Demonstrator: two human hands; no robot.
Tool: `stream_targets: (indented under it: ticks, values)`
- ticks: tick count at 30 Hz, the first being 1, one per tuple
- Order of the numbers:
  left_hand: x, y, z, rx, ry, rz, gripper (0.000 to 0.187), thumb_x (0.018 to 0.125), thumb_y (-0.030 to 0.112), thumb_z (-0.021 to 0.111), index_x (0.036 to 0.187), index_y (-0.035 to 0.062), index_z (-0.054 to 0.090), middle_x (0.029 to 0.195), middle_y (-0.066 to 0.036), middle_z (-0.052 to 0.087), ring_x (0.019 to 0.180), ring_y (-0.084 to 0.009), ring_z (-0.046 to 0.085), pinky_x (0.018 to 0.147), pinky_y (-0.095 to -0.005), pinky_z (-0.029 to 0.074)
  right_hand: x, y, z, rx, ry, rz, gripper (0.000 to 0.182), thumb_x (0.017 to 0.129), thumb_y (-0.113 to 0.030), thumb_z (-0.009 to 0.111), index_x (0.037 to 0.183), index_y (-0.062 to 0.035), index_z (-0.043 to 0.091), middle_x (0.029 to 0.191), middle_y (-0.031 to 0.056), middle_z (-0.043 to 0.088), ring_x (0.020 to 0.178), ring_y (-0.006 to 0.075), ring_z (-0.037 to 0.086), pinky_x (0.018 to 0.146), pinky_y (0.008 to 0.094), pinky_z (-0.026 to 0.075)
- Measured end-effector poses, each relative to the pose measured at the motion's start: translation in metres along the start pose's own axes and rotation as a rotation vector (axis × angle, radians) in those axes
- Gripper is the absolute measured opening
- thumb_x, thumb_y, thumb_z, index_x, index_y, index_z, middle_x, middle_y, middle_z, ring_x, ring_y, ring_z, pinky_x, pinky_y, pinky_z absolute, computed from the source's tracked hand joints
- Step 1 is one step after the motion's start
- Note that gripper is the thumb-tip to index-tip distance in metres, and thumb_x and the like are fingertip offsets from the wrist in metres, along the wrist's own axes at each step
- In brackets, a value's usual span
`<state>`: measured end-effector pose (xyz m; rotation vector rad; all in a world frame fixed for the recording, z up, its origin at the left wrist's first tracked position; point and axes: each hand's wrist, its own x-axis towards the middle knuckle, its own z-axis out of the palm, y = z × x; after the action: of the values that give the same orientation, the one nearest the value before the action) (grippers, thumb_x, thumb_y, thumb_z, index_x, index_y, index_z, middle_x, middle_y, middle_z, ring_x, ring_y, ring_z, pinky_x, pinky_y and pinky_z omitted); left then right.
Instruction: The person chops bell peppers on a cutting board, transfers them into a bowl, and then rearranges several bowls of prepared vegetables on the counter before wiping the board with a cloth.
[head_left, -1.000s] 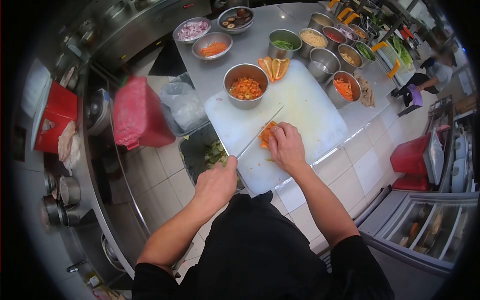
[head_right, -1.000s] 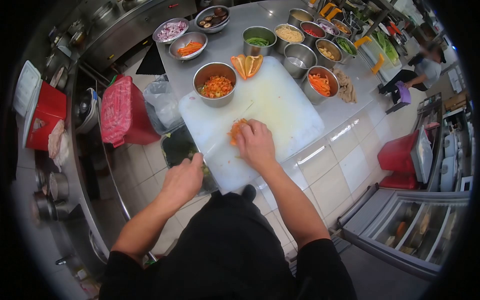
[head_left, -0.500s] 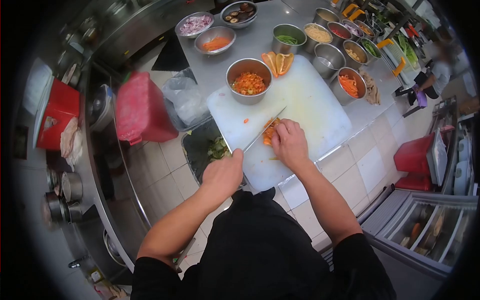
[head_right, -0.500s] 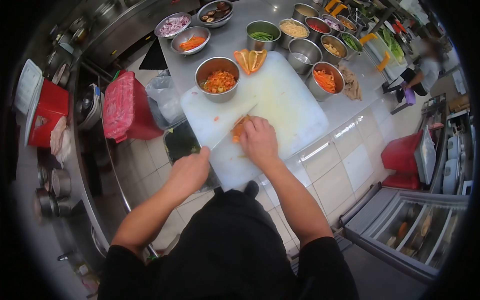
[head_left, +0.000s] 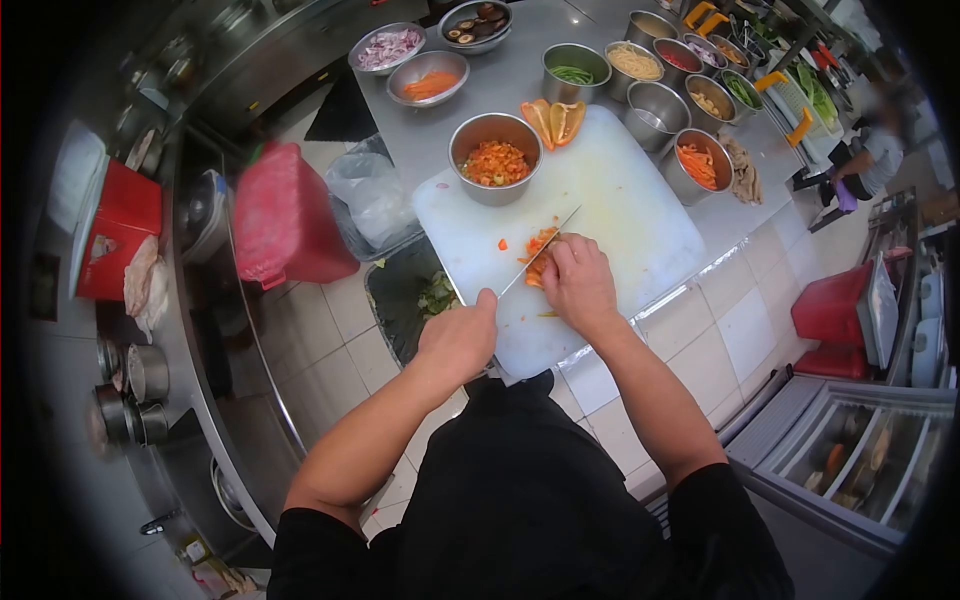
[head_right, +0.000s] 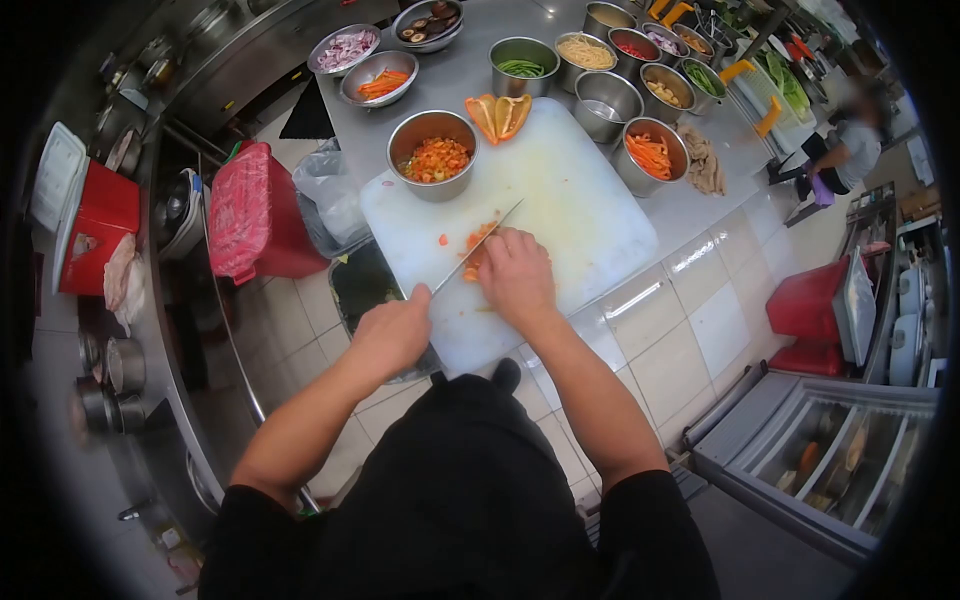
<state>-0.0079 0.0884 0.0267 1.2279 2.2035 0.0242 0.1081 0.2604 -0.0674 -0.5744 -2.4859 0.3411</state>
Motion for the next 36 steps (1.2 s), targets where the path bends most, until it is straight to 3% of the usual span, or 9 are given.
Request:
stream_targets:
  ticks: [7, 13, 17, 20, 23, 26, 30, 36]
  values:
    - [0.0, 0.004, -0.005, -0.075, -0.084, -0.072, 0.024, 0.096, 0.013, 0.046, 0.115, -0.0011, 0.049, 0.097, -0.031, 0.071, 0.096, -0.0481, 0.069, 0.086, -0.0564, 0.053, 0.001, -0.001, -0.002, 0.017, -0.021, 0.024, 0.02, 0.081, -0.009, 0.071, 0.098, -0.0067, 0.06, 0.111, 0.0115, 0.062, 0.101, 0.0311, 0.06, 0.084, 0.0445, 0.05]
    - [-0.003, 0.007, -0.018, -0.08, -0.071, -0.077, 0.023, 0.097, 0.012, 0.045, 0.114, -0.0013, 0.05, 0.096, -0.029, 0.071, 0.094, -0.0475, 0.07, 0.085, -0.0557, 0.053, 0.0, 0.0, -0.002, 0.229, 0.22, 0.054, 0.019, 0.084, -0.001, 0.068, 0.101, -0.0033, 0.059, 0.11, 0.0163, 0.06, 0.097, 0.0371, 0.058, 0.086, 0.0454, 0.05]
    - [-0.028, 0.014, -0.02, -0.025, -0.057, -0.065, 0.021, 0.098, 0.01, 0.043, 0.113, -0.0022, 0.049, 0.091, -0.028, 0.072, 0.09, -0.0469, 0.071, 0.081, -0.0555, 0.054, -0.004, 0.008, 0.003, 0.145, 0.082, 0.045, 0.021, 0.082, 0.0, 0.068, 0.101, -0.0042, 0.059, 0.107, 0.0152, 0.06, 0.096, 0.0362, 0.058, 0.085, 0.0445, 0.05]
    - [0.002, 0.008, 0.009, -0.055, -0.014, -0.036, 0.02, 0.098, 0.009, 0.044, 0.113, -0.0018, 0.049, 0.091, -0.027, 0.072, 0.09, -0.0464, 0.071, 0.079, -0.0549, 0.055, -0.001, 0.007, 0.004, 0.148, 0.075, 0.036, 0.021, 0.081, 0.001, 0.068, 0.1, -0.0044, 0.06, 0.105, 0.0142, 0.06, 0.094, 0.0357, 0.058, 0.084, 0.0441, 0.051]
    - [-0.017, 0.02, -0.022, -0.02, -0.075, -0.051, 0.019, 0.098, 0.009, 0.044, 0.113, -0.0012, 0.048, 0.092, -0.027, 0.072, 0.09, -0.046, 0.071, 0.078, -0.0545, 0.055, -0.003, 0.009, 0.003, 0.155, 0.097, 0.034, 0.02, 0.08, 0.002, 0.068, 0.097, -0.0043, 0.06, 0.103, 0.0138, 0.061, 0.092, 0.0353, 0.058, 0.082, 0.0436, 0.051]
    - [-0.008, 0.011, 0.003, -0.045, -0.08, -0.036, 0.02, 0.098, 0.009, 0.043, 0.114, -0.0012, 0.049, 0.094, -0.028, 0.072, 0.092, -0.0453, 0.072, 0.079, -0.0543, 0.055, -0.002, 0.006, 0.004, 0.16, 0.102, 0.034, 0.018, 0.08, 0.0, 0.068, 0.096, -0.0046, 0.06, 0.103, 0.0137, 0.061, 0.091, 0.035, 0.059, 0.08, 0.0436, 0.051]
    - [-0.007, 0.023, -0.018, -0.047, -0.137, -0.086, 0.025, 0.098, 0.01, 0.042, 0.119, -0.0019, 0.049, 0.098, -0.029, 0.072, 0.096, -0.0456, 0.071, 0.083, -0.0549, 0.054, -0.003, 0.009, 0.004, 0.148, 0.099, 0.044, 0.017, 0.08, -0.003, 0.068, 0.094, -0.0054, 0.061, 0.102, 0.0132, 0.06, 0.091, 0.0347, 0.059, 0.08, 0.0442, 0.051]
    - [0.006, 0.019, 0.002, -0.106, -0.153, -0.1, 0.029, 0.099, 0.012, 0.042, 0.123, -0.0024, 0.048, 0.102, -0.029, 0.072, 0.1, -0.0459, 0.07, 0.088, -0.0548, 0.053, -0.002, 0.006, -0.003, 0.17, 0.043, 0.079, 0.017, 0.084, 0.0, 0.067, 0.1, -0.0037, 0.061, 0.104, 0.0151, 0.06, 0.096, 0.036, 0.059, 0.085, 0.0448, 0.05]
